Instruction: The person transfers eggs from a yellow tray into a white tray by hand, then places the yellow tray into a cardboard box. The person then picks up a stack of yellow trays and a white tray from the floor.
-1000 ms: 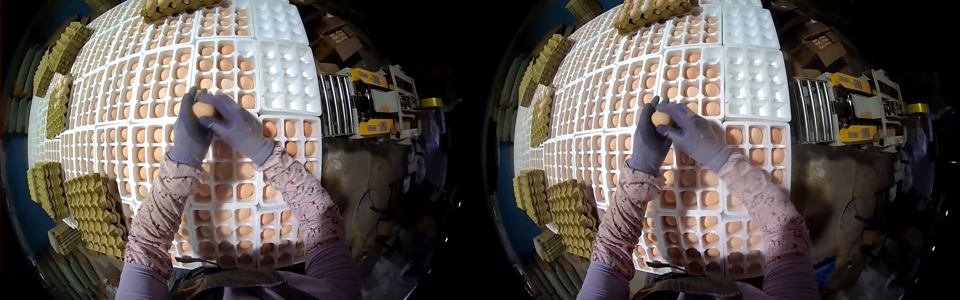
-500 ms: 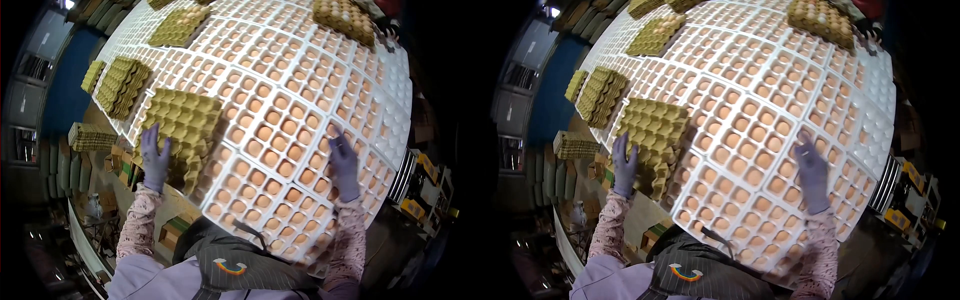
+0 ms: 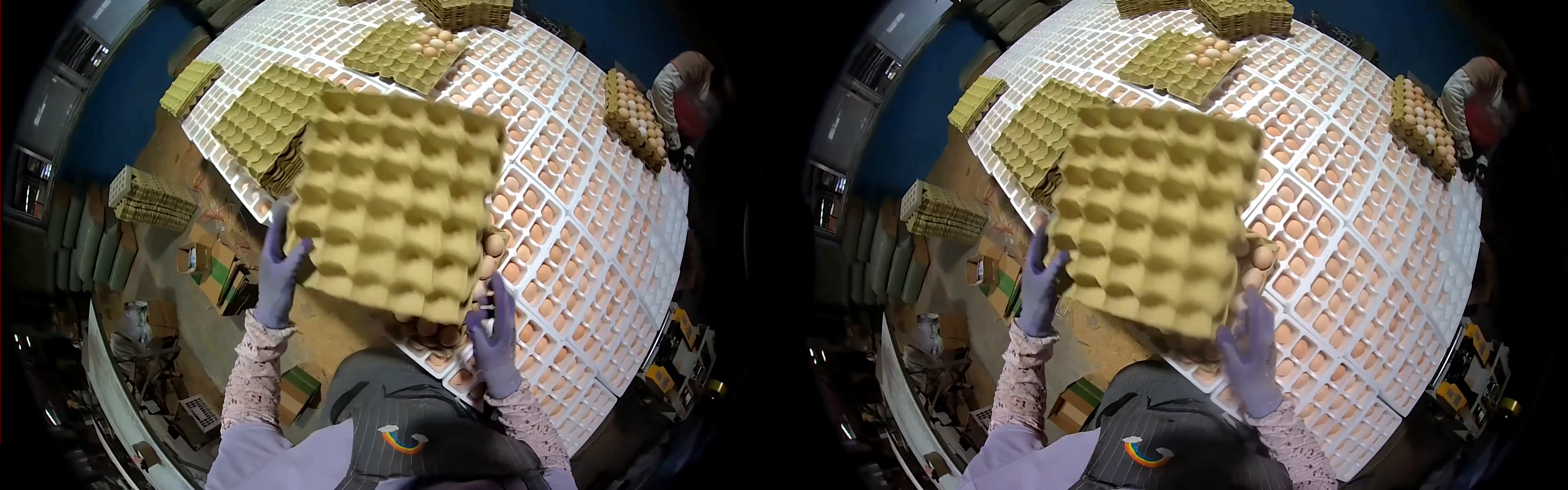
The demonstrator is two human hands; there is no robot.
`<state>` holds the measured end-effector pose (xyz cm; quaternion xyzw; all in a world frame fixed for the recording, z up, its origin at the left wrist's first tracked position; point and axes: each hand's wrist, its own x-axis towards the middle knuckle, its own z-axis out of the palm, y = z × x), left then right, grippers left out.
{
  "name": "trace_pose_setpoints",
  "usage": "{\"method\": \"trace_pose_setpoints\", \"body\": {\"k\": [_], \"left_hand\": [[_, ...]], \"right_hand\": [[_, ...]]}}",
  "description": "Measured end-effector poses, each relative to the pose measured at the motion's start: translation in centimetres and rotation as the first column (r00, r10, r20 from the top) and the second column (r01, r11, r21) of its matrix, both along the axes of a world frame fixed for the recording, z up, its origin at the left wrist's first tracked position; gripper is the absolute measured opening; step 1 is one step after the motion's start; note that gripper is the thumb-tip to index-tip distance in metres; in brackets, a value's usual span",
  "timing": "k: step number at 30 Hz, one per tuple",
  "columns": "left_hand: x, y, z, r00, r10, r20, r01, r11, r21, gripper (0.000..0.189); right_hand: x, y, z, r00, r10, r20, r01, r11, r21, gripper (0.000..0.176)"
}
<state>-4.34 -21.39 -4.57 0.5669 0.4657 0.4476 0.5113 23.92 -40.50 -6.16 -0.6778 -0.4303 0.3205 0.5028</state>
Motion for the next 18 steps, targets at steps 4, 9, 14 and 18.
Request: {"method": "trace_pose_setpoints", "body": {"k": [4, 9, 14, 18], "left_hand": [[-1.2, 8.1, 1.1, 0.942, 0.326, 0.073, -0.333, 0.896, 0.293, 0.074], [-3.9, 21.5, -7.5, 0.707, 0.698, -0.112, -0.668, 0.712, 0.215, 0.073], [-6.7, 21.9, -9.0, 0.426, 0.645, -0.635, -0.505, 0.752, 0.424, 0.072], [-1.1, 15.6, -3.7, 0.936, 0.189, -0.296, -0.047, 0.903, 0.427, 0.049]], "right_hand": [[0.0, 3.8, 1.7, 0.996, 0.007, 0.089, -0.013, 0.998, 0.061, 0.068], [-1.3, 5.0, 0.4, 0.998, 0.063, 0.018, -0.062, 0.994, -0.089, 0.060], [-0.3, 5.5, -0.4, 0.992, 0.064, 0.105, -0.048, 0.987, -0.155, 0.047], [0.5, 11.8, -2.3, 0.935, 0.156, 0.317, -0.126, 0.986, -0.113, 0.039]]}}
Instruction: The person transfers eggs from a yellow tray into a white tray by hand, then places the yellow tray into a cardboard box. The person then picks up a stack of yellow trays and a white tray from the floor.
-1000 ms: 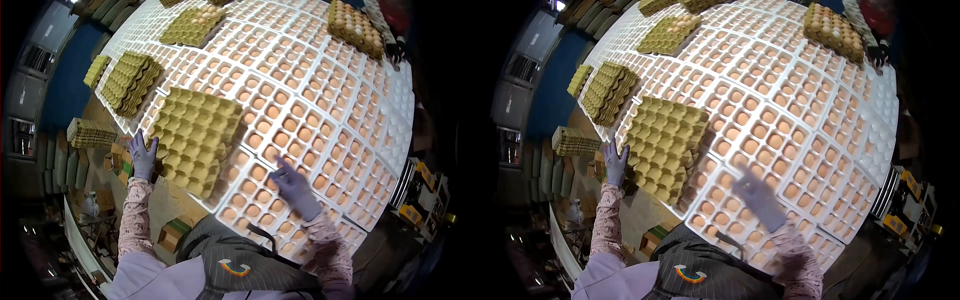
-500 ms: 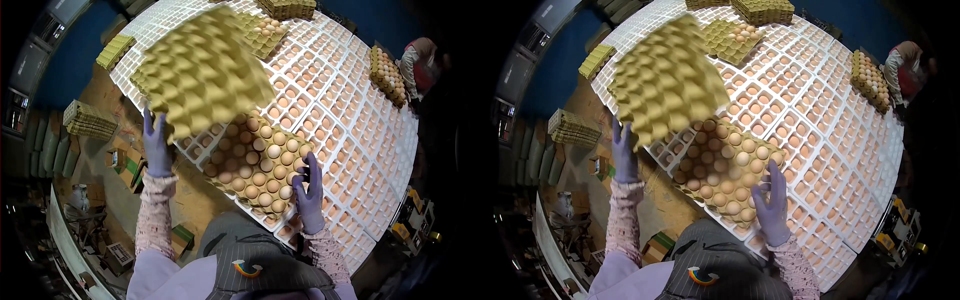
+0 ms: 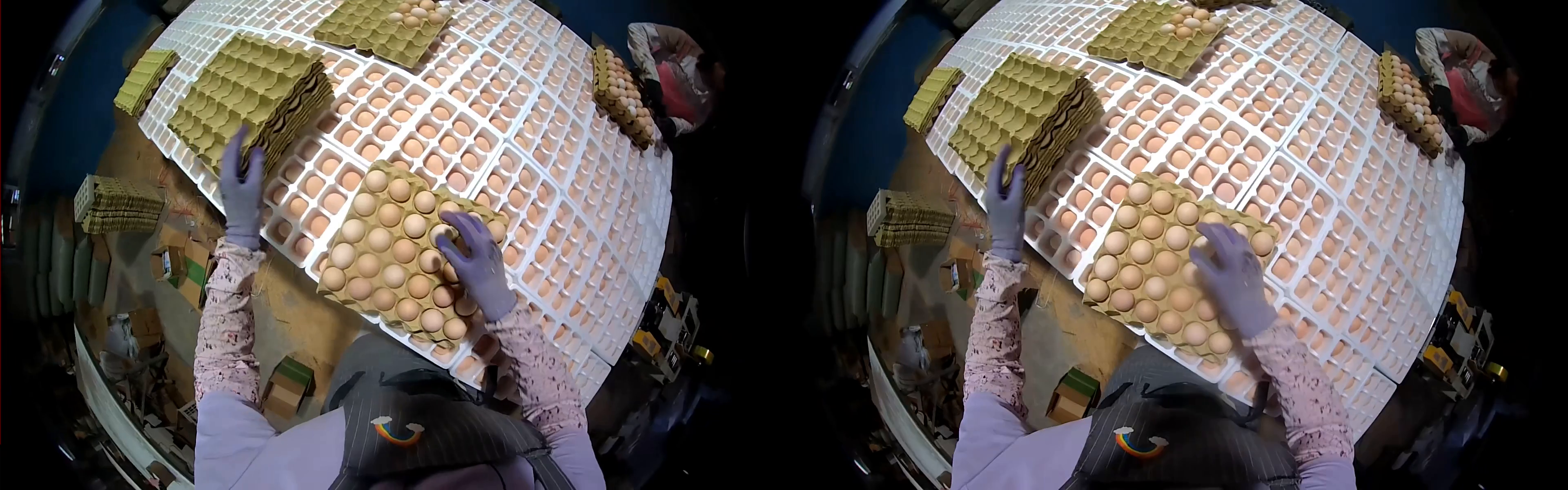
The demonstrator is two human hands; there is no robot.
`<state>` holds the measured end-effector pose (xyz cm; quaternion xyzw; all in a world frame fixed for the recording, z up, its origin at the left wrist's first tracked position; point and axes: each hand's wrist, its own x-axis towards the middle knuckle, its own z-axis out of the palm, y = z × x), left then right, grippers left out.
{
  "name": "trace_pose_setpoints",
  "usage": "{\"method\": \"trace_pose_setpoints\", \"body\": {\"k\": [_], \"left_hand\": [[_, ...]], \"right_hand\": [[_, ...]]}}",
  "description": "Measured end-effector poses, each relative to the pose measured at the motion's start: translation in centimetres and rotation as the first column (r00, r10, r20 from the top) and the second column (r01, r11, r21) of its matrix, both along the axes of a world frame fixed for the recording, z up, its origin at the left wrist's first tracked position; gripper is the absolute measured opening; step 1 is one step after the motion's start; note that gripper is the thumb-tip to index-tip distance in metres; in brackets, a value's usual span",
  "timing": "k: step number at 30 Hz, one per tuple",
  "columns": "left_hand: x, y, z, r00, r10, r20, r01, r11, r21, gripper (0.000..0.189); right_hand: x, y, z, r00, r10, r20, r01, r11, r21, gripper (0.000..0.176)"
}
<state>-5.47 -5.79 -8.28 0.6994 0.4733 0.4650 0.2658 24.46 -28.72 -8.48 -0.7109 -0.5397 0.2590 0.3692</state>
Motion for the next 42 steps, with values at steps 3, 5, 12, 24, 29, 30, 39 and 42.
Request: {"method": "trace_pose_setpoints", "body": {"k": [3, 5, 12, 24, 29, 30, 39, 42], "left_hand": [[4.7, -2.6, -1.5, 0.828, -0.487, -0.278, 0.449, 0.873, -0.191, 0.034], [7.8, -2.6, -2.2, 0.693, -0.521, -0.498, 0.527, 0.838, -0.143, 0.036], [10.1, -0.1, -5.6, 0.505, -0.657, -0.561, 0.691, 0.696, -0.194, 0.034], [6.8, -2.6, -2.3, 0.590, -0.695, -0.410, 0.483, 0.711, -0.511, 0.044], [4.3, -3.9, -1.3, 0.739, -0.623, 0.259, 0.632, 0.506, -0.587, 0.036], [4.4, -5.1, -0.8, 0.639, -0.730, -0.242, 0.580, 0.664, -0.471, 0.034], [3.9, -6.7, -2.0, 0.793, -0.609, 0.035, 0.502, 0.619, -0.604, 0.048], [7.3, -10.7, 1.4, 0.730, -0.140, 0.669, 0.674, -0.020, -0.739, 0.071]], "right_hand": [[-0.8, 6.2, -2.9, 0.953, 0.113, 0.281, -0.153, 0.981, 0.123, 0.037], [-1.1, 9.2, -5.7, 0.933, 0.104, 0.345, -0.171, 0.970, 0.171, 0.038], [0.5, 9.5, -0.4, 0.660, -0.140, -0.738, 0.060, 0.989, -0.135, 0.029], [0.1, 8.4, 0.0, 0.685, 0.074, -0.725, -0.322, 0.923, -0.209, 0.036], [-4.1, 6.8, 0.9, 0.863, 0.411, 0.294, -0.352, 0.906, -0.234, 0.040], [-5.7, 7.2, 1.9, 0.708, 0.566, 0.423, -0.306, 0.785, -0.539, 0.042], [-0.3, -0.3, 1.6, 0.691, -0.182, -0.700, -0.012, 0.965, -0.262, 0.045], [2.0, -5.7, 3.1, 0.420, -0.244, -0.874, 0.031, 0.966, -0.255, 0.054]]}}
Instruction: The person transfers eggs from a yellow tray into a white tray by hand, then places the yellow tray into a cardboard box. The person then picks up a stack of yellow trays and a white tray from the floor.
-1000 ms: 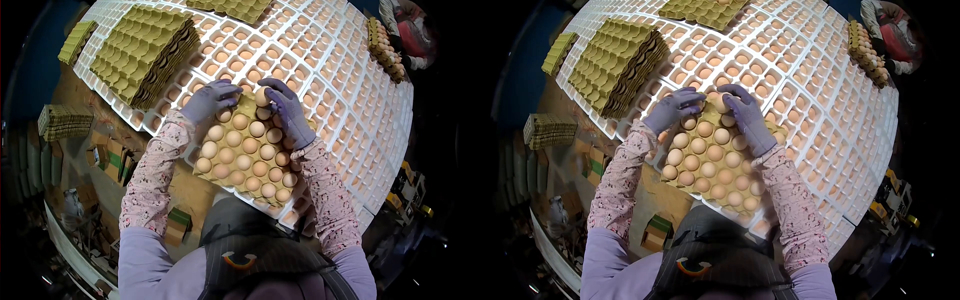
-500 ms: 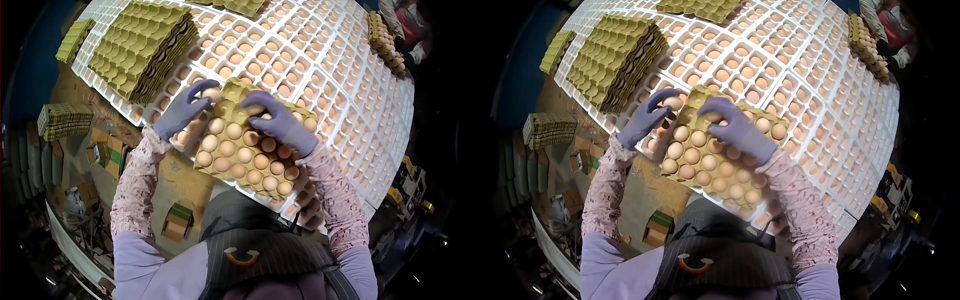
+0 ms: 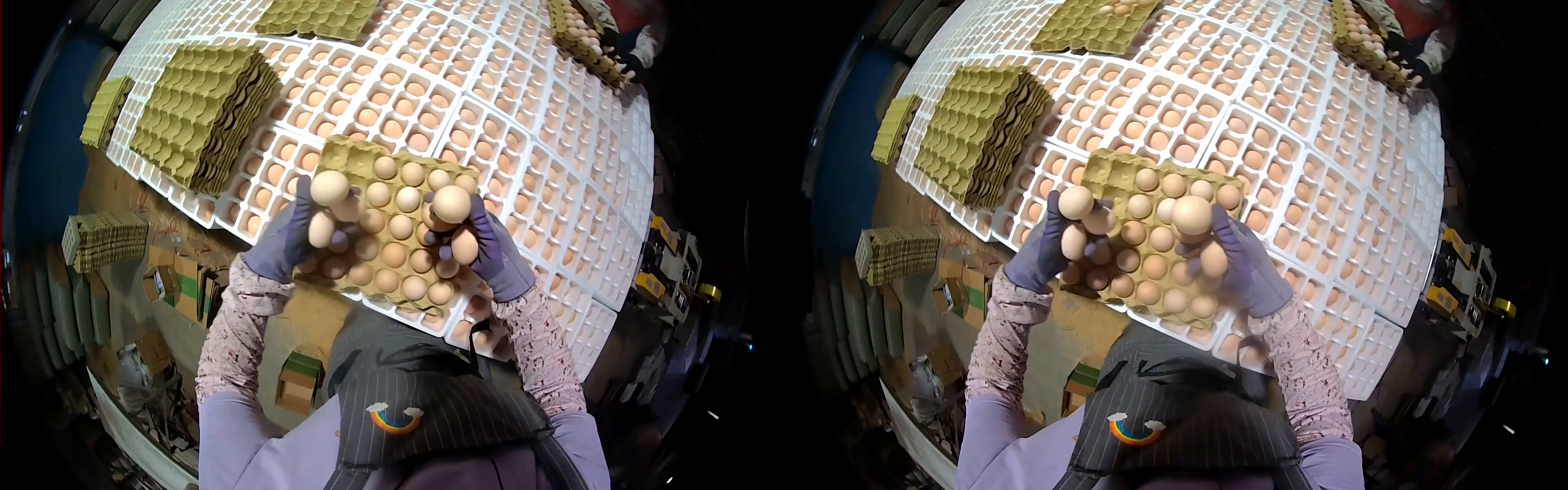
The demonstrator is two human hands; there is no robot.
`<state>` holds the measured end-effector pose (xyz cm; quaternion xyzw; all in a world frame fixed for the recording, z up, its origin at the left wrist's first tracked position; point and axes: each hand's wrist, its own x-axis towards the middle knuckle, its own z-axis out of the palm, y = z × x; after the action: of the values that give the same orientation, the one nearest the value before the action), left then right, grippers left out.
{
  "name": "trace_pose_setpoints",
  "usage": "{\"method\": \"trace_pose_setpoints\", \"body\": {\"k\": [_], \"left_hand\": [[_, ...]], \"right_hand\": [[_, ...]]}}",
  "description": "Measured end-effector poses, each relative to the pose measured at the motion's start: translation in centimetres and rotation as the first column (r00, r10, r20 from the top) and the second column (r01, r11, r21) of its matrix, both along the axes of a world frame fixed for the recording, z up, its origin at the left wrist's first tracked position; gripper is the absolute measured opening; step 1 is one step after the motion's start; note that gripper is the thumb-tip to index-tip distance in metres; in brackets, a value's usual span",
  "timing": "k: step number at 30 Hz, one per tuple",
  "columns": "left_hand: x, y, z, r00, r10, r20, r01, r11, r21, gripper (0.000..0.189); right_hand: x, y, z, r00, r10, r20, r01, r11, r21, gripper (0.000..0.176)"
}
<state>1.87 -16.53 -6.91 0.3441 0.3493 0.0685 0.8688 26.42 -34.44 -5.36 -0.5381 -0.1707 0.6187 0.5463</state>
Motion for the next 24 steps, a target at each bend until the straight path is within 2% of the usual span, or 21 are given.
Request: {"method": "trace_pose_setpoints", "body": {"k": [1, 2, 3, 4, 6, 7, 8, 10, 11, 12, 13, 14, 15, 16, 17, 18, 19, 20, 22, 23, 24], "left_hand": [[1.4, -1.5, 0.7, 0.995, -0.099, -0.002, 0.097, 0.973, 0.209, 0.052], [3.2, -2.8, 1.8, 0.980, -0.197, -0.023, 0.189, 0.891, 0.412, 0.054], [5.2, -4.1, 3.1, 0.959, -0.253, 0.125, 0.188, 0.903, 0.387, 0.066], [6.9, -5.1, 3.1, 0.934, -0.283, 0.218, 0.138, 0.848, 0.512, 0.054], [12.0, -8.1, 0.8, 0.960, -0.222, 0.171, 0.171, 0.947, 0.271, 0.046], [14.4, -9.0, 2.0, 0.956, -0.268, 0.119, 0.242, 0.950, 0.199, 0.049], [17.0, -10.1, 3.0, 0.943, -0.326, 0.073, 0.315, 0.941, 0.126, 0.054], [22.1, -12.6, 0.8, 0.910, -0.414, 0.032, 0.398, 0.892, 0.214, 0.067], [24.8, -14.5, 0.0, 0.905, -0.422, 0.049, 0.402, 0.887, 0.228, 0.069], [27.2, -16.4, -0.8, 0.907, -0.417, 0.058, 0.393, 0.887, 0.243, 0.072], [30.0, -17.8, -0.6, 0.872, -0.490, -0.023, 0.467, 0.816, 0.340, 0.070], [32.9, -19.7, -0.8, 0.891, -0.454, -0.027, 0.438, 0.841, 0.316, 0.062], [35.9, -21.4, -0.9, 0.888, -0.456, -0.052, 0.441, 0.815, 0.376, 0.054], [39.2, -23.0, -0.8, 0.888, -0.452, -0.080, 0.440, 0.787, 0.433, 0.047], [42.8, -24.9, -0.7, 0.885, -0.460, -0.071, 0.429, 0.747, 0.507, 0.045], [46.6, -26.4, -1.5, 0.872, -0.469, -0.140, 0.441, 0.631, 0.638, 0.048], [50.4, -27.6, -4.4, 0.884, -0.462, -0.068, 0.321, 0.497, 0.806, 0.045], [53.0, -29.0, -3.1, 0.876, -0.469, -0.110, 0.231, 0.209, 0.950, 0.043], [59.0, -31.5, -5.9, 0.939, -0.251, -0.235, 0.193, -0.183, 0.964, 0.038], [61.0, -32.1, -6.2, 0.937, -0.246, -0.246, 0.202, -0.192, 0.961, 0.038], [62.7, -32.6, -6.4, 0.909, -0.214, -0.357, 0.296, -0.268, 0.917, 0.038]], "right_hand": [[0.3, -1.3, 0.4, 0.996, 0.000, 0.089, -0.007, 0.997, 0.073, 0.055], [0.7, -2.4, 0.8, 0.984, -0.011, 0.179, -0.016, 0.989, 0.147, 0.056], [1.3, -3.6, 0.1, 0.991, -0.079, 0.110, 0.070, 0.994, 0.085, 0.053], [2.0, -4.9, -0.5, 0.987, -0.110, 0.118, 0.100, 0.991, 0.089, 0.053], [5.4, -10.1, -0.9, 0.974, -0.045, 0.221, 0.016, 0.991, 0.130, 0.057], [6.0, -11.6, 1.0, 0.949, -0.178, -0.259, 0.233, 0.952, 0.199, 0.055], [7.4, -13.3, 0.9, 0.950, -0.294, -0.109, 0.297, 0.955, 0.011, 0.055], [10.8, -17.3, 1.3, 0.948, -0.305, 0.090, 0.312, 0.948, -0.064, 0.054], [12.7, -19.1, 3.9, 0.943, -0.290, 0.165, 0.321, 0.923, -0.214, 0.051], [15.1, -22.0, 1.8, 0.929, -0.322, 0.181, 0.356, 0.910, -0.211, 0.051], [17.8, -25.3, -2.3, 0.869, -0.388, 0.309, 0.435, 0.895, -0.101, 0.049], [20.2, -27.9, -4.7, 0.789, -0.451, 0.418, 0.489, 0.872, 0.020, 0.049], [22.9, -29.1, -3.8, 0.771, -0.566, 0.291, 0.583, 0.812, 0.032, 0.043], [25.7, -30.7, -3.6, 0.727, -0.622, 0.293, 0.645, 0.764, 0.023, 0.040], [29.3, -32.5, -4.6, 0.683, -0.650, 0.334, 0.656, 0.747, 0.110, 0.039], [32.5, -34.3, -5.3, 0.604, -0.585, 0.541, 0.669, 0.741, 0.054, 0.048], [36.1, -35.8, -7.3, 0.185, -0.437, 0.880, 0.534, 0.797, 0.284, 0.044], [39.1, -36.8, -7.2, 0.058, -0.309, 0.949, 0.514, 0.824, 0.237, 0.042], [43.2, -36.8, -4.8, 0.083, -0.065, 0.994, 0.596, 0.803, 0.003, 0.044], [45.6, -37.0, -6.2, -0.087, 0.035, 0.996, 0.579, 0.815, 0.022, 0.043], [47.8, -37.0, -7.5, -0.257, 0.129, 0.958, 0.557, 0.829, 0.038, 0.043]]}}
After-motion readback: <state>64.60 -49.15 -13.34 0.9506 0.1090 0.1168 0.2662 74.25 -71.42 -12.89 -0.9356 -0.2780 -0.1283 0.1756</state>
